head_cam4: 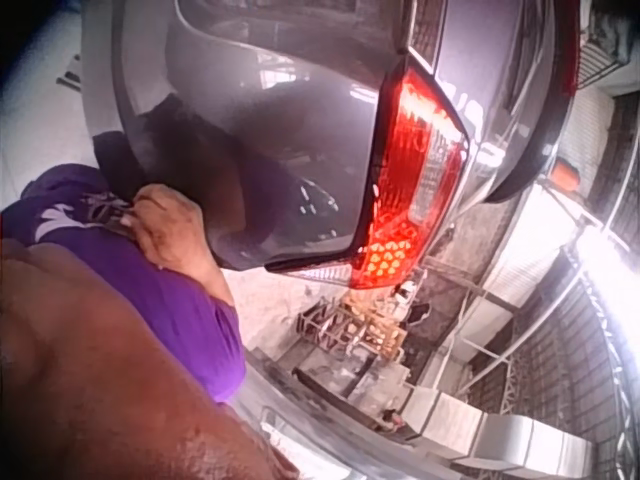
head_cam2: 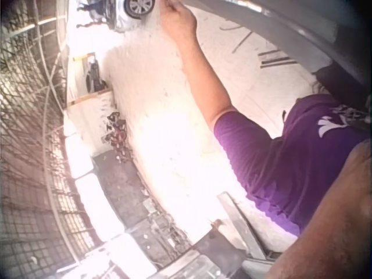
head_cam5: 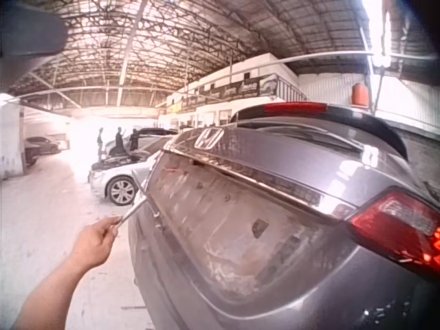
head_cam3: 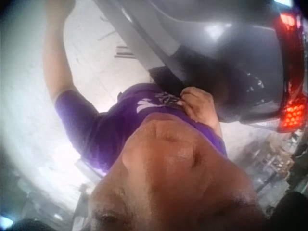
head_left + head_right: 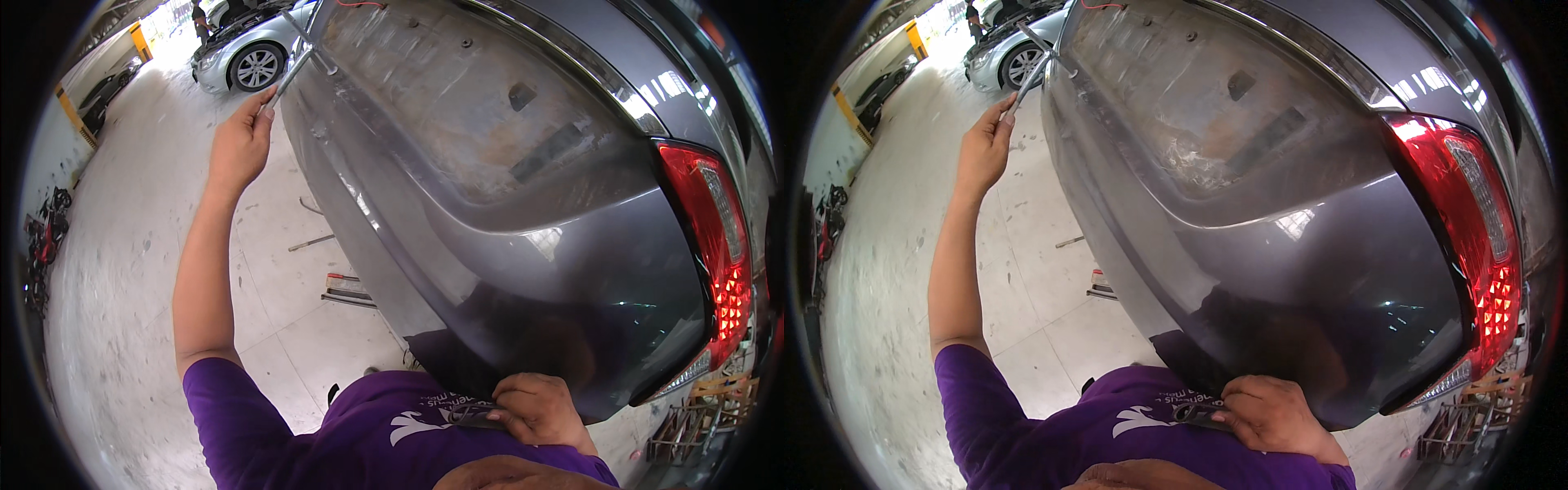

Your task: The person repairs a dent on the rear of a car by hammering a metal dolly against the surface from the inside while holding it in place by hand.

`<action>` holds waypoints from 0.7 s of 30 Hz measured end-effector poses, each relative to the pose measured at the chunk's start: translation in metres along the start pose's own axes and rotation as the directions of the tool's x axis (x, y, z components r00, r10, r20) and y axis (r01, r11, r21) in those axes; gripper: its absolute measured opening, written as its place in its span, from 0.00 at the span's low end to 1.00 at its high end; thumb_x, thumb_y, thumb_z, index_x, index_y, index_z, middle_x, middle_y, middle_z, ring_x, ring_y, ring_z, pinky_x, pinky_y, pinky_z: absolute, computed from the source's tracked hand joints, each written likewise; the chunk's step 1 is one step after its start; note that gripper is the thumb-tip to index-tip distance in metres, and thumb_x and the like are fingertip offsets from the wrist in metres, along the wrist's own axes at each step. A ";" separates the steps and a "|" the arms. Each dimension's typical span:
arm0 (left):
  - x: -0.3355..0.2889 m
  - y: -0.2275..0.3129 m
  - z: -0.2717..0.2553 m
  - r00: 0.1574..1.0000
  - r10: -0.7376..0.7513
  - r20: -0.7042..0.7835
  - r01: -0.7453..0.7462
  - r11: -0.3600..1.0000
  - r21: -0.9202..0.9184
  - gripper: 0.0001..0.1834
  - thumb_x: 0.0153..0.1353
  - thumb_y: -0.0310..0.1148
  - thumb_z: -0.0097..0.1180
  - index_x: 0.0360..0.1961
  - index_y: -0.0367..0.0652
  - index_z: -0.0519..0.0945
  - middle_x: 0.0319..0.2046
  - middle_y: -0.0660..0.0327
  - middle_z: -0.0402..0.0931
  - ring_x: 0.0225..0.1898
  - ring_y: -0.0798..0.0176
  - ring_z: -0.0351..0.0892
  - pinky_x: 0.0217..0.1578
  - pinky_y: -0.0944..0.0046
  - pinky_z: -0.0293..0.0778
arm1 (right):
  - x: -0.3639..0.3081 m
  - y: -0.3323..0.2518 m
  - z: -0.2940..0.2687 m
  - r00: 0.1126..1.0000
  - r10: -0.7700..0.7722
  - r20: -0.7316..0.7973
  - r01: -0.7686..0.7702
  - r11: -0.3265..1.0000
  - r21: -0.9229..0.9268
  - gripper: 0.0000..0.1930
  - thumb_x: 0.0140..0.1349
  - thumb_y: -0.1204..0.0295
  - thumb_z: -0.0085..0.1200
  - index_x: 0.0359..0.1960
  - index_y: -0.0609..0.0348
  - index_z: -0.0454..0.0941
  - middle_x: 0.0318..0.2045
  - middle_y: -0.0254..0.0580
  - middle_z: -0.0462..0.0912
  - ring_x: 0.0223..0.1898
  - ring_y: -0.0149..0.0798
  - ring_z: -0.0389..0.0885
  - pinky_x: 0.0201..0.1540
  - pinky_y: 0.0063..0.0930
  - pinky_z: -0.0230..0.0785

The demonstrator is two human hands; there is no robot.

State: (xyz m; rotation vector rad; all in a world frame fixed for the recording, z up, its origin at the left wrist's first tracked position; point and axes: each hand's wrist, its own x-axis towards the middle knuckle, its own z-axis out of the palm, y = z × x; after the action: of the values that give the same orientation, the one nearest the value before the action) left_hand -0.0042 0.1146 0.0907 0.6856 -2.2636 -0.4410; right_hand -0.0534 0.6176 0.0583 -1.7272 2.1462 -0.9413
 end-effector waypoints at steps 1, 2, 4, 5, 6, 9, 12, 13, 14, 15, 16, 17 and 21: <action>-0.003 -0.009 0.007 0.998 0.059 -0.019 -0.060 0.998 -0.015 0.21 0.72 0.35 0.52 0.64 0.51 0.77 0.31 0.54 0.82 0.30 0.61 0.78 0.41 0.62 0.74 | 0.000 0.000 0.000 1.000 0.000 0.006 0.000 1.000 0.003 0.09 0.54 0.70 0.70 0.28 0.58 0.79 0.33 0.39 0.83 0.29 0.39 0.84 0.30 0.31 0.78; -0.003 -0.014 0.009 0.992 0.118 -0.038 -0.119 0.992 -0.029 0.21 0.72 0.35 0.52 0.64 0.51 0.77 0.32 0.54 0.83 0.31 0.60 0.79 0.42 0.61 0.75 | 0.000 -0.001 0.000 1.000 0.000 0.012 0.000 1.000 0.007 0.09 0.54 0.70 0.70 0.28 0.57 0.80 0.33 0.39 0.83 0.29 0.39 0.84 0.30 0.31 0.78; -0.002 -0.011 0.009 0.996 0.082 -0.046 -0.081 0.997 0.019 0.20 0.72 0.35 0.52 0.64 0.53 0.78 0.30 0.54 0.82 0.33 0.57 0.82 0.43 0.60 0.75 | 0.000 -0.002 -0.001 1.000 0.013 0.016 -0.013 1.000 0.009 0.09 0.53 0.70 0.70 0.28 0.58 0.80 0.33 0.39 0.83 0.29 0.40 0.84 0.30 0.32 0.77; 0.000 -0.007 0.006 0.998 0.047 -0.050 -0.045 0.998 0.035 0.20 0.72 0.35 0.52 0.64 0.53 0.78 0.30 0.54 0.81 0.33 0.57 0.81 0.42 0.59 0.75 | 0.000 -0.002 0.001 1.000 0.022 0.008 -0.023 1.000 0.015 0.09 0.52 0.70 0.70 0.28 0.58 0.81 0.32 0.40 0.84 0.29 0.41 0.84 0.30 0.32 0.77; 0.002 -0.003 0.004 0.998 0.016 -0.057 -0.013 0.999 0.051 0.20 0.71 0.35 0.52 0.63 0.53 0.78 0.29 0.54 0.81 0.32 0.57 0.81 0.42 0.59 0.75 | 0.000 -0.002 0.001 1.000 0.030 -0.003 -0.030 0.999 0.020 0.09 0.50 0.71 0.71 0.28 0.59 0.82 0.32 0.40 0.84 0.29 0.42 0.84 0.30 0.33 0.76; 0.000 -0.007 0.006 0.999 -0.023 0.036 0.023 1.000 0.008 0.19 0.70 0.36 0.50 0.61 0.53 0.79 0.42 0.47 0.84 0.45 0.41 0.83 0.47 0.50 0.76 | -0.002 -0.001 0.000 0.999 0.044 0.016 -0.045 0.999 0.012 0.09 0.51 0.70 0.71 0.28 0.59 0.82 0.32 0.40 0.84 0.29 0.42 0.84 0.30 0.33 0.77; 0.005 -0.011 0.006 0.999 0.010 -0.033 -0.006 0.995 0.098 0.20 0.72 0.37 0.50 0.63 0.54 0.78 0.24 0.53 0.78 0.27 0.57 0.79 0.36 0.56 0.74 | 0.000 -0.004 0.000 0.999 0.036 0.018 -0.036 0.999 0.003 0.09 0.53 0.71 0.70 0.28 0.57 0.80 0.33 0.38 0.83 0.30 0.40 0.84 0.31 0.32 0.77; 0.003 -0.011 0.007 0.999 0.003 -0.045 -0.001 0.998 0.062 0.20 0.72 0.38 0.50 0.63 0.54 0.78 0.24 0.53 0.78 0.27 0.57 0.78 0.36 0.56 0.73 | 0.000 -0.003 0.000 0.999 0.042 0.024 -0.042 0.999 -0.001 0.09 0.53 0.71 0.70 0.28 0.57 0.80 0.33 0.38 0.83 0.30 0.40 0.84 0.31 0.32 0.77; -0.001 -0.009 0.010 0.998 -0.003 -0.057 0.004 1.000 0.026 0.20 0.72 0.38 0.50 0.63 0.54 0.78 0.24 0.53 0.78 0.27 0.57 0.78 0.36 0.56 0.73 | -0.001 -0.004 0.000 0.998 0.049 0.031 -0.049 0.999 -0.006 0.09 0.52 0.72 0.70 0.28 0.57 0.80 0.33 0.38 0.83 0.30 0.40 0.84 0.31 0.32 0.78; -0.003 -0.009 0.011 0.998 -0.008 -0.069 0.008 1.000 -0.010 0.20 0.72 0.38 0.50 0.63 0.54 0.78 0.24 0.53 0.77 0.27 0.56 0.78 0.36 0.56 0.73 | -0.002 -0.004 -0.001 0.998 0.056 0.036 -0.056 0.998 -0.011 0.09 0.52 0.72 0.70 0.28 0.57 0.80 0.33 0.38 0.83 0.30 0.40 0.84 0.31 0.32 0.78; -0.002 -0.011 0.010 0.998 0.015 -0.057 -0.014 1.000 0.014 0.20 0.72 0.38 0.51 0.63 0.54 0.78 0.24 0.53 0.77 0.26 0.56 0.77 0.36 0.56 0.73 | -0.001 -0.004 -0.001 0.998 0.047 0.034 -0.047 0.999 -0.011 0.09 0.52 0.72 0.70 0.28 0.57 0.80 0.33 0.38 0.83 0.30 0.40 0.84 0.31 0.32 0.78; -0.001 -0.013 0.010 0.998 0.037 -0.044 -0.036 0.999 0.038 0.20 0.72 0.38 0.51 0.63 0.55 0.78 0.23 0.53 0.77 0.26 0.56 0.77 0.35 0.56 0.73 | 0.000 -0.004 -0.001 0.999 0.039 0.031 -0.038 0.999 -0.011 0.09 0.52 0.72 0.70 0.28 0.57 0.80 0.33 0.38 0.83 0.30 0.40 0.84 0.31 0.32 0.78; -0.001 -0.008 0.007 0.991 0.027 -0.131 -0.030 0.999 -0.020 0.20 0.72 0.38 0.51 0.63 0.55 0.78 0.23 0.54 0.76 0.25 0.56 0.75 0.34 0.57 0.72 | 0.000 -0.004 0.000 0.999 0.044 0.027 -0.044 0.999 -0.005 0.09 0.52 0.72 0.70 0.28 0.58 0.80 0.33 0.38 0.83 0.31 0.40 0.84 0.31 0.32 0.78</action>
State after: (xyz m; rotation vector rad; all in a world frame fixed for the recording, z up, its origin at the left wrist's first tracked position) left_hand -0.0059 0.1094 0.0808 0.6515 -2.1391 -0.3952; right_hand -0.0500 0.6168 0.0611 -1.6778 2.1621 -0.8969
